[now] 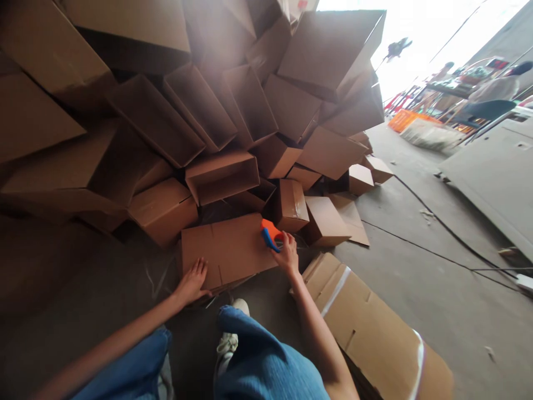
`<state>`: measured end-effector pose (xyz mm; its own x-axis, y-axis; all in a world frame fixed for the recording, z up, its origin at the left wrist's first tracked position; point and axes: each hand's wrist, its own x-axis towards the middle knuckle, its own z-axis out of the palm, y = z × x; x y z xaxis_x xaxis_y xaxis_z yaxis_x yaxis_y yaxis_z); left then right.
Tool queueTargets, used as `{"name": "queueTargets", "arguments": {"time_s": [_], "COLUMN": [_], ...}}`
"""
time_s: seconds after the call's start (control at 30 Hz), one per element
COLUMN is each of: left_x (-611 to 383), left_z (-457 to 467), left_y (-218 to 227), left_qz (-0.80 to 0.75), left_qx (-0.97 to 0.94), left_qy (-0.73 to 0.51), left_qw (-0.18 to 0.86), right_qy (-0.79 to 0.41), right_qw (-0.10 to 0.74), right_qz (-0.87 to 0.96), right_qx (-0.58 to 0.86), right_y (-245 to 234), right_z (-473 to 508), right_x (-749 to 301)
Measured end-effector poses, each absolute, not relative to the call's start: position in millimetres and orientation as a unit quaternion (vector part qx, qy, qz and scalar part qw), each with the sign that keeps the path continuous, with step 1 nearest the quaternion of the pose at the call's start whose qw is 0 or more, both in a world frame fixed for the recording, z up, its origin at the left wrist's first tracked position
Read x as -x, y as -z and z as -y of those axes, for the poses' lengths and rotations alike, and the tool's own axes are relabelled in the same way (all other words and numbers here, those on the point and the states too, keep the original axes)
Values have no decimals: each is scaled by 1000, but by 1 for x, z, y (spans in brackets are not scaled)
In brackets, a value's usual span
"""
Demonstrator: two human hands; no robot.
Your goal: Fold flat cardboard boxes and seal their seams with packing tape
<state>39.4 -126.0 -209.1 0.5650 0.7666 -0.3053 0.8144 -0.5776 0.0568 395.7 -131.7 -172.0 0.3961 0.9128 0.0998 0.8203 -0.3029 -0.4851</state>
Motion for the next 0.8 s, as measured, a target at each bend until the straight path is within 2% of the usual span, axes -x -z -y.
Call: {"name": "queueTargets", "arguments": {"time_s": [0.17, 0.27, 0.37, 0.47, 0.57, 0.67, 0.73, 0.8], "left_x": [-35, -35, -36, -36, -34, -31, -28, -25], "left_z": [119, 115, 109, 97, 78, 56, 42, 29], "left_y": [205, 202, 193, 173, 140, 103, 81, 62], "left_qz": [-412, -385, -360, -329, -291, -254, -229, -205], "left_qx": [-896, -908, -918, -931, -945, -957, -963, -968], "left_qy": [138, 145, 148, 143, 139, 134, 138, 138], "left_qw": [88, 82, 73, 63, 53, 42, 37, 34], "right_qy": [58, 126, 135, 83, 44, 62, 58, -29], "right_qw": [331, 332, 312, 283, 266, 260, 288, 317], "right_qz": [400, 262, 151, 100, 95, 127, 217, 344], "right_qx": [853, 897, 928, 950, 958, 955, 931, 883], "right_y": [151, 145, 149, 161, 168, 152, 131, 106], "right_z": [192, 242, 292, 326, 336, 318, 291, 256], "right_x": [-443, -457, -455, -447, -444, -444, -439, -428]}}
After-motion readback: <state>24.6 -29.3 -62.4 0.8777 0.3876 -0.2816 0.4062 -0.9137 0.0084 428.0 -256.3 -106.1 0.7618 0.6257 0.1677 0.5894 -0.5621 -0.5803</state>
